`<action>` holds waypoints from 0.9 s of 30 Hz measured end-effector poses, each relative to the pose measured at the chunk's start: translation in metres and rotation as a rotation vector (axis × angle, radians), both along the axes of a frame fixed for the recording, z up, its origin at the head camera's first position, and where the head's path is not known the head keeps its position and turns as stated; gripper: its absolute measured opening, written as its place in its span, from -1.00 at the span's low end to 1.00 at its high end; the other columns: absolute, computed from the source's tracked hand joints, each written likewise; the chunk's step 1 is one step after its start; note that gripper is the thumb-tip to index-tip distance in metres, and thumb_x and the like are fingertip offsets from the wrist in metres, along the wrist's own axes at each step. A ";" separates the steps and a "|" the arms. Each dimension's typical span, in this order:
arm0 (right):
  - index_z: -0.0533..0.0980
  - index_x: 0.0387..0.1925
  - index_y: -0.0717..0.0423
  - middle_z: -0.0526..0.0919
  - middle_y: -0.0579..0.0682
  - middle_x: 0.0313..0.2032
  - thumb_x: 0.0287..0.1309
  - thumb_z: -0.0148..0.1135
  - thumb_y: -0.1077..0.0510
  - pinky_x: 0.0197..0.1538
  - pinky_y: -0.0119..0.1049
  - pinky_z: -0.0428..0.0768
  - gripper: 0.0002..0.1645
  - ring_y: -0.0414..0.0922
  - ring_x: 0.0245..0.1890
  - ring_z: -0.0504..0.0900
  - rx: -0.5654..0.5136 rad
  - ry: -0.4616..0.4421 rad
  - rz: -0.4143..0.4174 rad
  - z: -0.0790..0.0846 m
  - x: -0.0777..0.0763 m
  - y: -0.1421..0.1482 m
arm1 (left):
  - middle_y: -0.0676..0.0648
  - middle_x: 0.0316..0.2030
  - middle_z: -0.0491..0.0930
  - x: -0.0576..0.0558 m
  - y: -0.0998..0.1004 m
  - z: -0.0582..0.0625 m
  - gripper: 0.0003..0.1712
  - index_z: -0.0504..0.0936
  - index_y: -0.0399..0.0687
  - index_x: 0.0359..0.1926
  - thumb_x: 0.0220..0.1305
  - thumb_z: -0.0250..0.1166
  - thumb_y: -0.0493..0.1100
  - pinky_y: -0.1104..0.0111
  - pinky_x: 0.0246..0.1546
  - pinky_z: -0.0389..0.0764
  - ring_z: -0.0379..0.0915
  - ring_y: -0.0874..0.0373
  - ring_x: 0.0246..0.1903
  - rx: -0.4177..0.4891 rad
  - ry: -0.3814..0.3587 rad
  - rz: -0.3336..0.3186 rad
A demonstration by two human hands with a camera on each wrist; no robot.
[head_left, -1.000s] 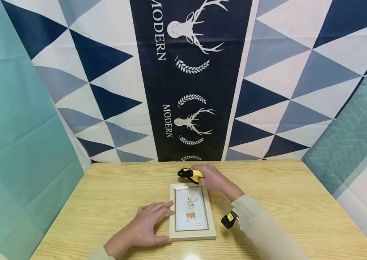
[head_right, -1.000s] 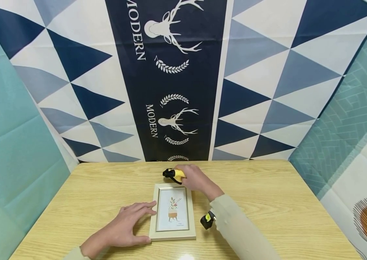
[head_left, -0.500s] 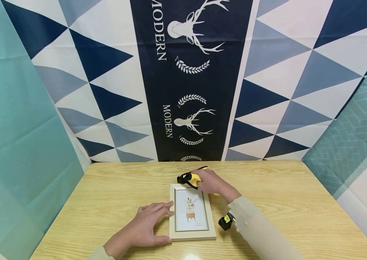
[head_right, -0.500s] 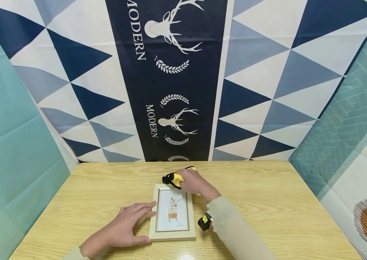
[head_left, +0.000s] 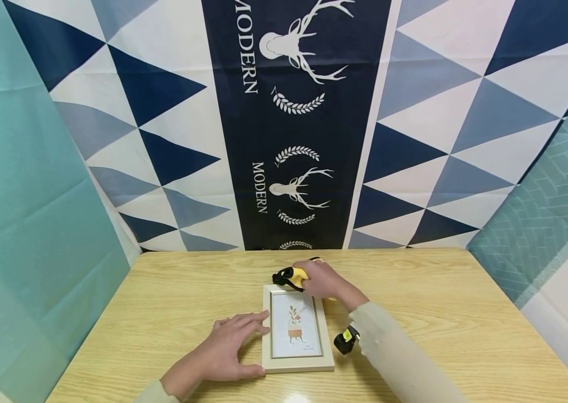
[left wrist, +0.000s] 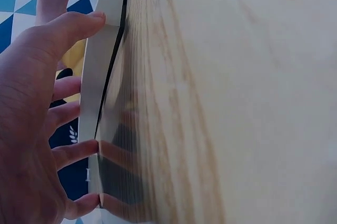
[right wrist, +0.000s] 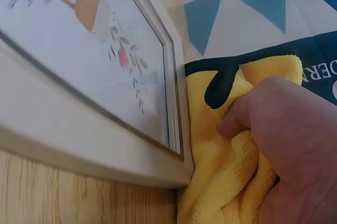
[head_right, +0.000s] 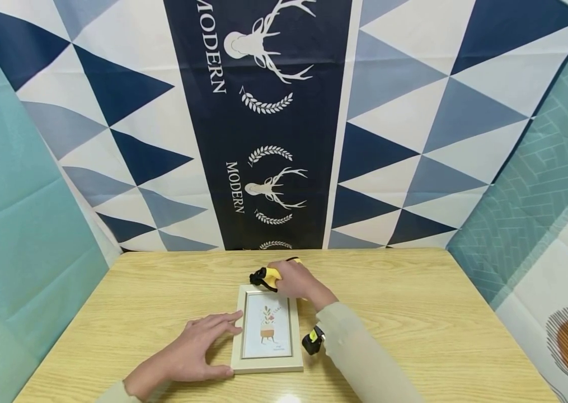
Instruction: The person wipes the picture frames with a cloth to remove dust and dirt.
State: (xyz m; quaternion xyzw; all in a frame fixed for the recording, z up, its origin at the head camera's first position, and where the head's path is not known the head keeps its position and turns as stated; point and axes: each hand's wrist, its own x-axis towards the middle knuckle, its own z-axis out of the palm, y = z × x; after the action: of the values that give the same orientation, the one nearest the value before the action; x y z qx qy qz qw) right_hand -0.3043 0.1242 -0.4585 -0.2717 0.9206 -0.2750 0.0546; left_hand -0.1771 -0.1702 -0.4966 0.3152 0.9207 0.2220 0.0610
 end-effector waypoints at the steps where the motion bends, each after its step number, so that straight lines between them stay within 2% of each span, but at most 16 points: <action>1: 0.63 -0.23 0.00 0.52 -0.12 -0.44 0.36 0.21 0.45 -0.20 -0.29 0.43 -0.71 -0.18 -0.45 0.45 0.003 0.001 0.000 0.000 0.000 -0.002 | 0.12 0.74 0.34 0.000 0.000 0.000 -0.15 0.62 0.28 0.48 0.27 0.55 0.45 -0.42 0.35 0.43 0.42 -0.15 0.62 -0.001 0.001 0.000; 8: 0.70 -0.08 0.06 0.60 -0.09 -0.39 0.30 0.24 0.42 -0.18 -0.19 0.48 -0.71 -0.12 -0.41 0.49 0.034 0.048 0.018 0.000 0.002 -0.021 | 0.11 0.75 0.34 0.001 -0.002 0.000 -0.13 0.62 0.27 0.49 0.26 0.55 0.44 -0.39 0.34 0.44 0.42 -0.16 0.62 -0.007 0.012 0.001; 9: 0.70 -0.05 0.05 0.62 -0.10 -0.37 0.35 0.23 0.38 -0.17 -0.19 0.49 -0.73 -0.12 -0.39 0.50 0.032 0.076 0.041 -0.011 -0.005 -0.021 | 0.12 0.75 0.34 0.001 -0.002 0.000 -0.13 0.62 0.27 0.49 0.26 0.55 0.45 -0.39 0.34 0.44 0.42 -0.16 0.62 -0.007 0.013 0.001; 10: 0.70 -0.04 0.05 0.62 -0.10 -0.37 0.35 0.23 0.38 -0.18 -0.18 0.50 -0.73 -0.13 -0.39 0.50 0.029 0.082 0.046 -0.012 -0.005 -0.023 | 0.12 0.75 0.33 0.001 -0.003 0.000 -0.13 0.61 0.27 0.50 0.26 0.55 0.45 -0.38 0.35 0.44 0.42 -0.15 0.62 -0.007 0.014 0.001; 16: 0.64 -0.12 0.02 0.58 -0.07 -0.42 0.32 0.24 0.42 -0.25 -0.15 0.48 -0.74 -0.11 -0.44 0.47 0.021 0.090 0.062 -0.014 -0.003 -0.043 | 0.13 0.75 0.33 0.002 -0.004 0.000 -0.13 0.61 0.27 0.50 0.26 0.55 0.44 -0.38 0.34 0.45 0.43 -0.14 0.62 -0.010 0.027 -0.002; 17: 0.64 -0.12 -0.02 0.56 -0.11 -0.43 0.33 0.23 0.39 -0.26 -0.18 0.47 -0.73 -0.14 -0.45 0.46 0.008 0.098 0.070 -0.021 -0.007 -0.045 | 0.13 0.75 0.33 0.002 -0.004 0.000 -0.13 0.62 0.28 0.50 0.26 0.55 0.44 -0.38 0.34 0.45 0.43 -0.14 0.62 -0.010 0.028 -0.003; 19: 0.64 -0.09 -0.03 0.57 -0.10 -0.43 0.35 0.23 0.39 -0.25 -0.16 0.48 -0.73 -0.13 -0.45 0.46 0.014 0.092 0.073 -0.024 -0.007 -0.051 | 0.13 0.75 0.34 0.002 -0.004 -0.001 -0.13 0.62 0.27 0.50 0.26 0.55 0.44 -0.40 0.34 0.45 0.43 -0.14 0.62 -0.005 0.029 -0.006; 22: 0.65 -0.05 -0.04 0.55 -0.14 -0.43 0.39 0.23 0.38 -0.25 -0.21 0.45 -0.72 -0.16 -0.45 0.44 0.040 0.110 0.069 -0.023 -0.004 -0.057 | 0.12 0.74 0.35 0.001 -0.003 -0.002 -0.13 0.62 0.27 0.49 0.26 0.55 0.43 -0.43 0.34 0.46 0.44 -0.14 0.61 -0.001 0.041 -0.012; 24: 0.67 0.01 0.04 0.59 -0.06 -0.40 0.41 0.24 0.41 -0.21 -0.17 0.48 -0.70 -0.10 -0.42 0.48 0.079 0.079 0.046 -0.008 0.007 -0.060 | 0.12 0.74 0.35 0.000 -0.002 -0.003 -0.13 0.62 0.28 0.49 0.25 0.55 0.43 -0.43 0.32 0.47 0.44 -0.14 0.60 -0.001 0.049 -0.016; 27: 0.68 0.07 0.07 0.62 -0.06 -0.37 0.40 0.24 0.41 -0.21 -0.16 0.49 -0.67 -0.10 -0.39 0.50 0.084 0.086 0.048 -0.007 0.009 -0.059 | 0.12 0.73 0.36 0.000 -0.001 -0.002 -0.13 0.62 0.29 0.49 0.25 0.56 0.44 -0.40 0.30 0.49 0.46 -0.14 0.59 -0.008 0.053 -0.017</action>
State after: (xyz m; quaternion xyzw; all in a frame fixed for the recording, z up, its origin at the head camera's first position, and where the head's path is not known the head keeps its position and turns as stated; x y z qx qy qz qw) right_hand -0.2955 0.0655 -0.4651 -0.3025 0.9261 -0.2229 0.0328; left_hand -0.1769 -0.1717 -0.4983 0.3284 0.9202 0.2094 0.0396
